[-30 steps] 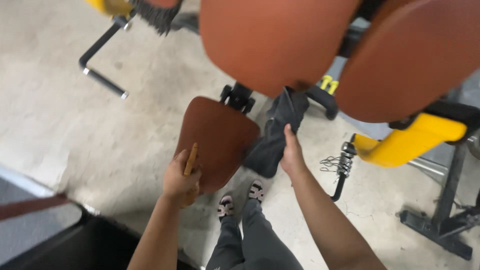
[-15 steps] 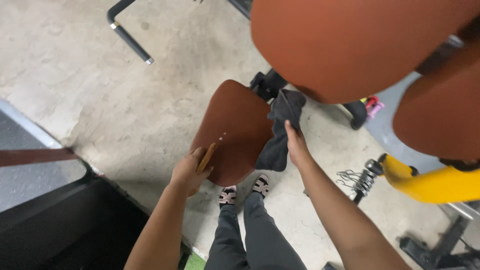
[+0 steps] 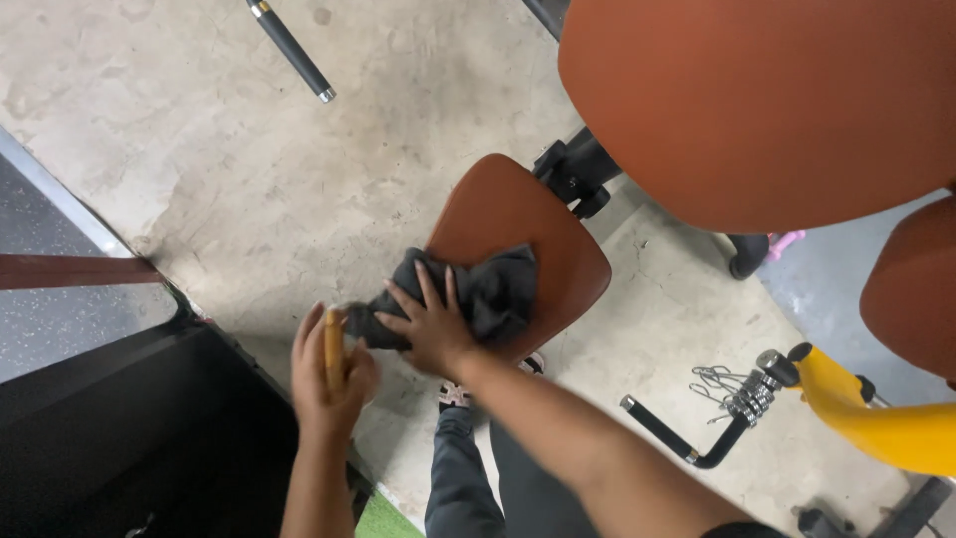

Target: Clean a piece of gym equipment using a spray bottle and cloth.

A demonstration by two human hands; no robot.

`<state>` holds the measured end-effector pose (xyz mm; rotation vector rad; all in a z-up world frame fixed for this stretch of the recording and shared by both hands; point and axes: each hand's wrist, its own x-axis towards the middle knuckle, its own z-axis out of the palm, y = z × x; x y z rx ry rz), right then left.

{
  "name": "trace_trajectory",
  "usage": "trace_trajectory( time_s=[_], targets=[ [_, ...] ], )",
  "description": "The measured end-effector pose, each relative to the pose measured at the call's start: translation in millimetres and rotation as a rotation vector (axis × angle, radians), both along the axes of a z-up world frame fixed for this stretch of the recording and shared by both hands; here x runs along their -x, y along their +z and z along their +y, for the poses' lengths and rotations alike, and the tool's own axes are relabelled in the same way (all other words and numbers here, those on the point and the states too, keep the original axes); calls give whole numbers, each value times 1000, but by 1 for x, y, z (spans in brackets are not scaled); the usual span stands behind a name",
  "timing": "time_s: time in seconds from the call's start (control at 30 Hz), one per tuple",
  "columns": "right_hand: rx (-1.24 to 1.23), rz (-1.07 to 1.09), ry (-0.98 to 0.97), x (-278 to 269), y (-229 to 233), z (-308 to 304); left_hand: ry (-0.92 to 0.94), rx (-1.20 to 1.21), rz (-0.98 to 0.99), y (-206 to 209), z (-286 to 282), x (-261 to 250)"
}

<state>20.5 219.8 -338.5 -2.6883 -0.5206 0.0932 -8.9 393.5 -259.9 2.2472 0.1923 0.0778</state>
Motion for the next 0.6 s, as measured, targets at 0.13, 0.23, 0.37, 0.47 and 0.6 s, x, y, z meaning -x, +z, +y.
trace_trajectory(
  time_s=[0.13,0.23,0.37,0.47,0.6],
  targets=[
    [118,196,-36,-84,-25,-51,-50,51,-19,11,8,5],
    [126,244,-372,-141,-25,-97,-24,120,56,11,7,11],
    [109,553,-714,-195,-49,-139,-79,199,12,17,2,17],
    [228,352,-533,-178,-57,-109,-47,97,34,21,-1,13],
    [149,155,-250,-89,-53,-37,-37,143,-56,21,-9,3]
  ],
)
